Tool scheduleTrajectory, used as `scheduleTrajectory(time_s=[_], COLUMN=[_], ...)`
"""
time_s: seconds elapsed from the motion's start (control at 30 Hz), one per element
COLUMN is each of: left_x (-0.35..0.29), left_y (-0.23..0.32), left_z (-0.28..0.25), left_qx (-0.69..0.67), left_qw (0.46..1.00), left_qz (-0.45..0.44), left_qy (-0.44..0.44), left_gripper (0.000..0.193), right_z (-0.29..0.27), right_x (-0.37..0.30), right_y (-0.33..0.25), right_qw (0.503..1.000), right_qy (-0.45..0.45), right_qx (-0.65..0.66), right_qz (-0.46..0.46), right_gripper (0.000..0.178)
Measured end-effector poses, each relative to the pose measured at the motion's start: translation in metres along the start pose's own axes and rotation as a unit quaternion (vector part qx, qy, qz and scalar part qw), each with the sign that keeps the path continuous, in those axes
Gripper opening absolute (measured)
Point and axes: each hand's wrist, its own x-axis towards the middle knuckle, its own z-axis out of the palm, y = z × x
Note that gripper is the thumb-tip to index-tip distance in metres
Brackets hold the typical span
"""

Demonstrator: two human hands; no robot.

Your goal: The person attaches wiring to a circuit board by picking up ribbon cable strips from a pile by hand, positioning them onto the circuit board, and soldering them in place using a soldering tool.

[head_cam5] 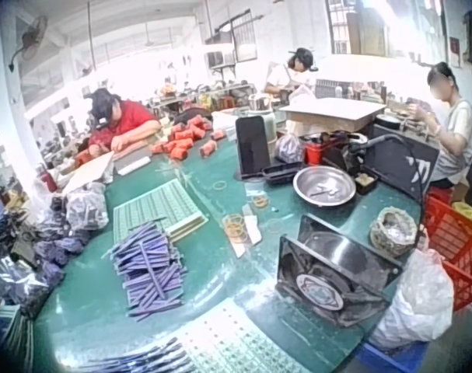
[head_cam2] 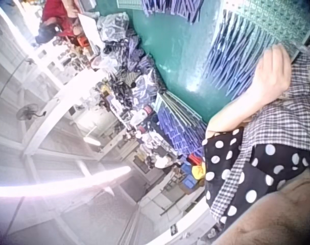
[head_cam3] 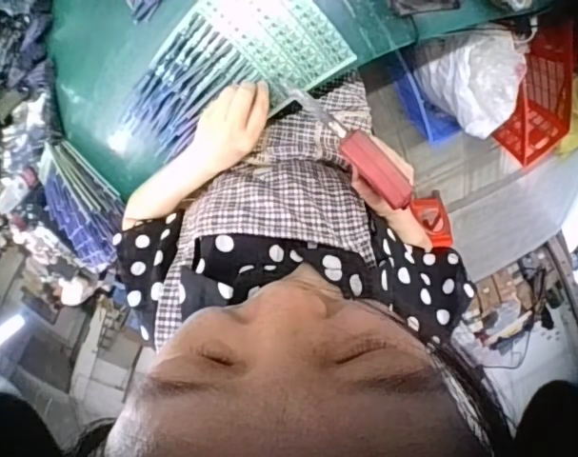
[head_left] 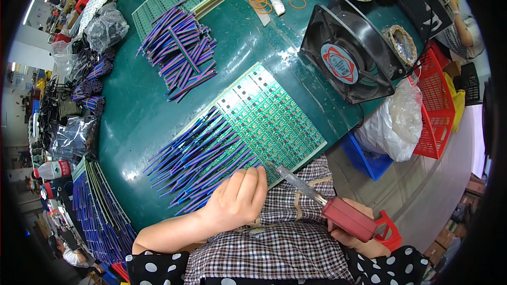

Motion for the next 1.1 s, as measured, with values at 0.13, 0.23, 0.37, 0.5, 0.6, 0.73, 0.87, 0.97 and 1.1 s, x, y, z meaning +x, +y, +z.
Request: scheduleTrajectory(time_s=[0.13, 0.23, 0.37, 0.5, 0.6, 0.73, 0.87, 0.97, 1.1], left_x=[0.001, 0.001, 0.001, 0.001, 0.001, 0.001, 0.003, 0.005, 0.004], left_y=[0.0, 0.0, 0.0, 0.0, 0.0, 0.0, -0.001, -0.002, 0.0], left_z=[-0.001, -0.001, 0.0, 0.0, -0.001, -0.001, 0.0, -0.002, -0.002], left_qx=[0.002, -0.003, -0.004, 0.003, 0.006, 0.031, 0.064, 0.058, 0.072], left_qw=[1.0, 1.0, 1.0, 1.0, 1.0, 0.999, 0.996, 0.996, 0.995], left_qz=[0.003, 0.003, 0.003, 0.007, 0.007, 0.02, 0.057, 0.064, 0.062], left_qy=[0.008, 0.01, 0.008, 0.008, 0.006, 0.005, 0.0, -0.009, -0.009], left_gripper=[0.036, 0.036, 0.036, 0.035, 0.034, 0.033, 0.031, 0.03, 0.03], right_z=[-0.003, -0.002, -0.002, 0.0, -0.003, -0.004, -0.003, -0.002, -0.002], right_x=[0.005, 0.01, 0.012, -0.001, 0.001, 0.002, 0.006, 0.008, 0.008], right_y=[0.0, 0.0, -0.003, -0.003, -0.004, -0.002, -0.004, -0.004, 0.0], right_qw=[0.997, 0.989, 0.99, 1.0, 0.999, 0.998, 0.989, 0.985, 0.988], right_qy=[-0.017, -0.022, -0.02, 0.005, 0.007, -0.008, -0.009, -0.003, -0.016], right_qx=[-0.057, -0.117, -0.117, -0.013, -0.043, -0.054, -0.124, -0.142, -0.117], right_qz=[-0.047, -0.093, -0.078, 0.012, -0.009, -0.036, -0.083, -0.096, -0.099], right_gripper=[0.065, 0.065, 0.065, 0.067, 0.067, 0.066, 0.065, 0.065, 0.065])
